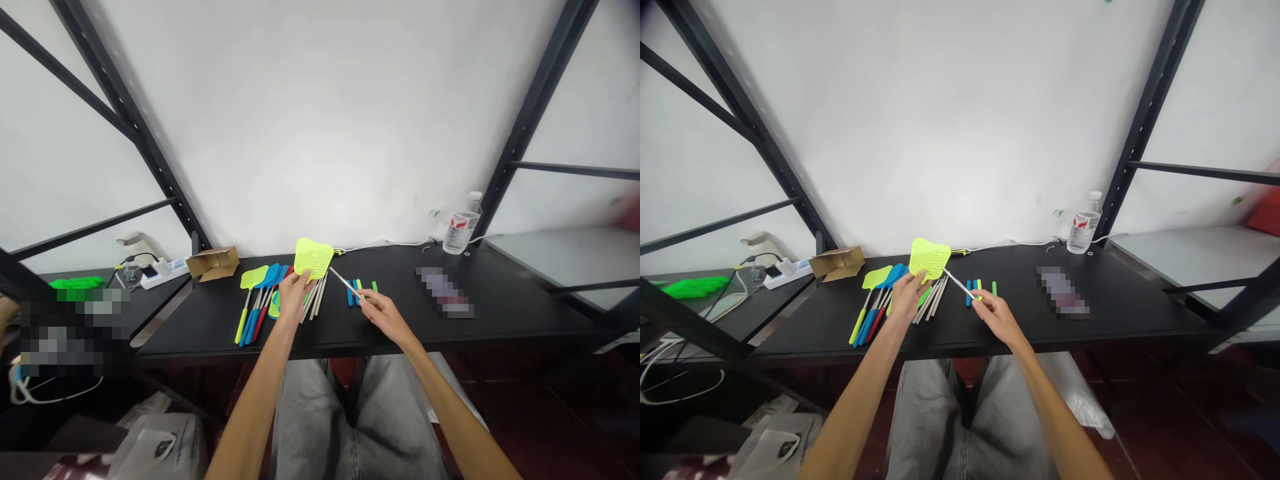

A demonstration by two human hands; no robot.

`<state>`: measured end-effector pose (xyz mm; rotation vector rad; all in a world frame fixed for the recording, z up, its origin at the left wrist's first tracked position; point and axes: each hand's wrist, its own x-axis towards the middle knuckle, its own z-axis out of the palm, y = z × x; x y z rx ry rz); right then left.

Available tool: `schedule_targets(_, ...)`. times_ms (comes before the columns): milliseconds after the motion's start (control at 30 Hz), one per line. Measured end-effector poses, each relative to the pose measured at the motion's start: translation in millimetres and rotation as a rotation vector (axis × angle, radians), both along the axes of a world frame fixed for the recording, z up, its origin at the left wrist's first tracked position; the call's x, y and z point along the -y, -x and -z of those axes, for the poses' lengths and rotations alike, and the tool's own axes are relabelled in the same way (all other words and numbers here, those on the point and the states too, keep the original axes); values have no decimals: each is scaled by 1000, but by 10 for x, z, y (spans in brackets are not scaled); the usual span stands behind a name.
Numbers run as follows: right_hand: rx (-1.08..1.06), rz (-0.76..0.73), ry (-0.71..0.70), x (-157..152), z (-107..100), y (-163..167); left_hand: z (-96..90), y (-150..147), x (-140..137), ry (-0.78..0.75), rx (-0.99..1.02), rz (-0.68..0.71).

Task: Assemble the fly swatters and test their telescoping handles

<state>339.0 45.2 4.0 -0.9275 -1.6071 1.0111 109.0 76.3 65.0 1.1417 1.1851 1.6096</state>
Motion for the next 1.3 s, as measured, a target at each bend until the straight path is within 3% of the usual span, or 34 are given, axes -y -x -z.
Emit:
schedule_targets(100,133,54,-93,30,-14,20,194,-140,-13,37,518,48)
schedule_targets(267,241,81,-130,47,11,46,348,-264,8,15,727,27)
schedule_targets(533,327,112,-170,37,27,42,454,-280,55,4,776,47)
schedule_targets(1000,350,109,-150,37,38,33,440,-282,81,-12,819,80)
schedule_targets(1300,378,152,-179,50,16,36,455,-284,111,-88,650,75)
